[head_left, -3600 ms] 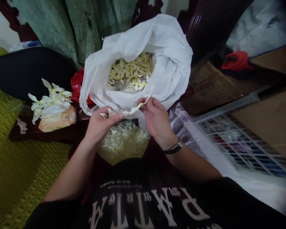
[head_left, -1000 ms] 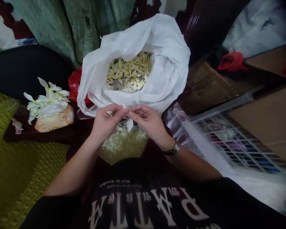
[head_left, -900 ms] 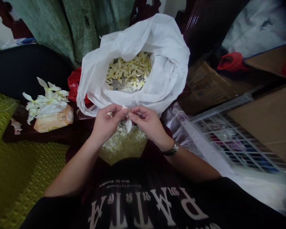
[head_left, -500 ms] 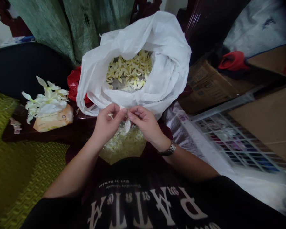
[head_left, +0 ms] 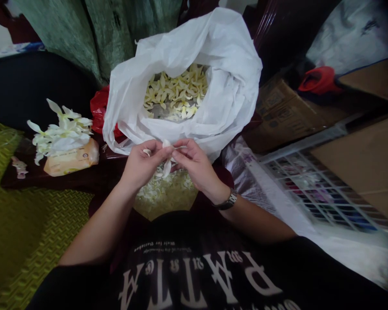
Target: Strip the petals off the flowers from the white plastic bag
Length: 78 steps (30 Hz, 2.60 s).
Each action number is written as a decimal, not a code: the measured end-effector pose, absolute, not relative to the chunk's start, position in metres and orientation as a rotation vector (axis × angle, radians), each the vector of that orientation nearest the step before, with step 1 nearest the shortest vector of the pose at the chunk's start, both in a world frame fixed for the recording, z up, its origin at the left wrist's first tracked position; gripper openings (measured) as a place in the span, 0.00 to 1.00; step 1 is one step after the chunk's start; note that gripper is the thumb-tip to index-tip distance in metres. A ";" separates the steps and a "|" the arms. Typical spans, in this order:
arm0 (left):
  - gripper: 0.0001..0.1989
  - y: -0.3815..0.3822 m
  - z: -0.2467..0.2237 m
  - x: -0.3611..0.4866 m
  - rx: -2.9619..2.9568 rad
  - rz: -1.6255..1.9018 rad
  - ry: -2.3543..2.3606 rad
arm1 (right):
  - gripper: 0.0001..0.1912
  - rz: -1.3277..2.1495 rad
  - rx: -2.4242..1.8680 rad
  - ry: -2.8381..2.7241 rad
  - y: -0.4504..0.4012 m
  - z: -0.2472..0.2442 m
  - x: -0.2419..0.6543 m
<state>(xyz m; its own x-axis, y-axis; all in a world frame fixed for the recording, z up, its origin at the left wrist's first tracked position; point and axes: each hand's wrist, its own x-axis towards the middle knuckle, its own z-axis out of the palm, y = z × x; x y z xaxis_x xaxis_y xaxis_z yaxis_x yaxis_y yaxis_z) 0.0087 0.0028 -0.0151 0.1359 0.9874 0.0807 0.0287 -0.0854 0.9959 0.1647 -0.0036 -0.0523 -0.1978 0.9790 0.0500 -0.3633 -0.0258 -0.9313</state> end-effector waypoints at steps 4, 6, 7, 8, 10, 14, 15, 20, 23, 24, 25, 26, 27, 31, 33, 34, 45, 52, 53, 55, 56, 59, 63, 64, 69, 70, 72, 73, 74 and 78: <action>0.19 0.001 -0.016 0.010 1.362 1.158 1.088 | 0.11 1.415 -0.808 -1.096 -0.005 -0.051 0.164; 0.20 0.001 -0.016 0.011 1.380 1.169 1.095 | 0.09 1.393 -0.786 -1.082 -0.005 -0.051 0.164; 0.20 0.001 -0.017 0.011 1.389 1.174 1.098 | 0.10 1.402 -0.780 -1.067 -0.005 -0.050 0.164; 0.21 0.001 -0.017 0.011 1.399 1.178 1.102 | 0.10 1.429 -0.778 -1.047 -0.005 -0.050 0.163; 0.21 0.001 -0.017 0.011 1.416 1.182 1.108 | 0.12 1.513 -0.778 -1.000 -0.005 -0.049 0.164; 0.21 0.001 -0.018 0.012 1.462 1.192 1.121 | 0.14 1.622 -0.764 -0.958 -0.006 -0.050 0.166; 0.21 0.001 -0.018 0.011 1.470 1.193 1.121 | 0.14 1.632 -0.760 -0.959 -0.005 -0.050 0.166; 0.22 0.001 -0.020 0.009 1.435 1.183 1.145 | 0.16 1.784 -0.702 -0.899 -0.003 -0.054 0.168; 0.24 0.003 -0.019 0.007 1.398 1.186 1.166 | 0.17 1.876 -0.685 -0.860 -0.002 -0.056 0.169; 0.24 0.003 -0.019 0.006 1.392 1.185 1.167 | 0.18 1.902 -0.688 -0.849 -0.002 -0.057 0.170; 0.24 0.004 -0.019 0.004 1.389 1.186 1.167 | 0.18 1.927 -0.694 -0.836 -0.001 -0.057 0.171; 0.23 0.005 -0.020 0.002 1.390 1.190 1.166 | 0.18 1.952 -0.699 -0.823 -0.001 -0.058 0.172; 0.22 0.006 -0.020 -0.001 1.393 1.197 1.165 | 0.17 1.976 -0.700 -0.807 0.000 -0.058 0.173; 0.23 0.012 -0.020 -0.015 1.368 1.202 1.150 | 0.16 2.009 -0.690 -0.756 0.002 -0.060 0.180; 0.22 0.014 -0.019 -0.021 1.348 1.205 1.147 | 0.16 1.944 -0.734 -0.773 0.002 -0.061 0.182; 0.21 0.014 -0.019 -0.024 1.341 1.211 1.148 | 0.16 1.890 -0.766 -0.799 0.003 -0.062 0.183; 0.25 0.014 -0.009 -0.009 1.190 1.297 1.102 | 0.18 1.017 -0.967 -1.418 -0.019 -0.037 0.180; 0.29 0.008 -0.018 0.017 1.229 1.337 1.085 | 0.16 1.364 -0.958 -1.277 -0.013 -0.045 0.159; 0.30 0.008 -0.020 0.016 1.246 1.331 1.092 | 0.16 1.355 -0.947 -1.254 -0.010 -0.048 0.159; 0.29 0.008 -0.024 0.012 1.270 1.295 1.061 | 0.16 1.355 -0.927 -1.218 -0.007 -0.052 0.161; 0.27 0.008 -0.026 0.009 1.268 1.269 1.037 | 0.17 1.355 -0.920 -1.193 -0.006 -0.053 0.162; 0.22 0.008 -0.031 -0.001 1.210 1.205 1.027 | 0.17 1.343 -0.917 -1.107 -0.004 -0.054 0.166; 0.13 0.008 -0.037 -0.008 1.185 1.270 1.092 | 0.16 1.351 -0.928 -1.057 -0.004 -0.054 0.168; 0.12 0.008 -0.037 -0.008 1.199 1.298 1.097 | 0.16 1.361 -0.925 -1.051 -0.004 -0.054 0.168; 0.11 0.006 -0.032 -0.006 1.242 1.356 1.040 | 0.15 1.392 -0.887 -1.115 -0.007 -0.052 0.167; 0.13 0.005 -0.031 -0.005 1.248 1.345 1.030 | 0.15 1.392 -0.881 -1.151 -0.008 -0.052 0.167; 0.16 0.004 -0.030 -0.003 1.255 1.312 1.022 | 0.16 1.417 -0.872 -1.208 -0.010 -0.050 0.165; 0.16 0.003 -0.030 -0.003 1.250 1.292 1.020 | 0.16 1.448 -0.864 -1.219 -0.010 -0.049 0.164; 0.17 0.003 -0.031 -0.002 1.241 1.274 1.015 | 0.16 1.488 -0.849 -1.216 -0.011 -0.049 0.163; 0.17 0.005 -0.035 0.000 1.212 1.245 1.000 | 0.17 1.612 -0.796 -1.127 -0.010 -0.048 0.160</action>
<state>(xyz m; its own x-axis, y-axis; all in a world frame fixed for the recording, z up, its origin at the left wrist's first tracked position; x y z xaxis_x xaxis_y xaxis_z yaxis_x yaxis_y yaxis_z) 0.0003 0.0049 -0.0355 0.0993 0.9918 0.0809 -0.1349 -0.0671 0.9886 0.1598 -0.0096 -0.0479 -0.3092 0.9508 0.0187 -0.3439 -0.0935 -0.9344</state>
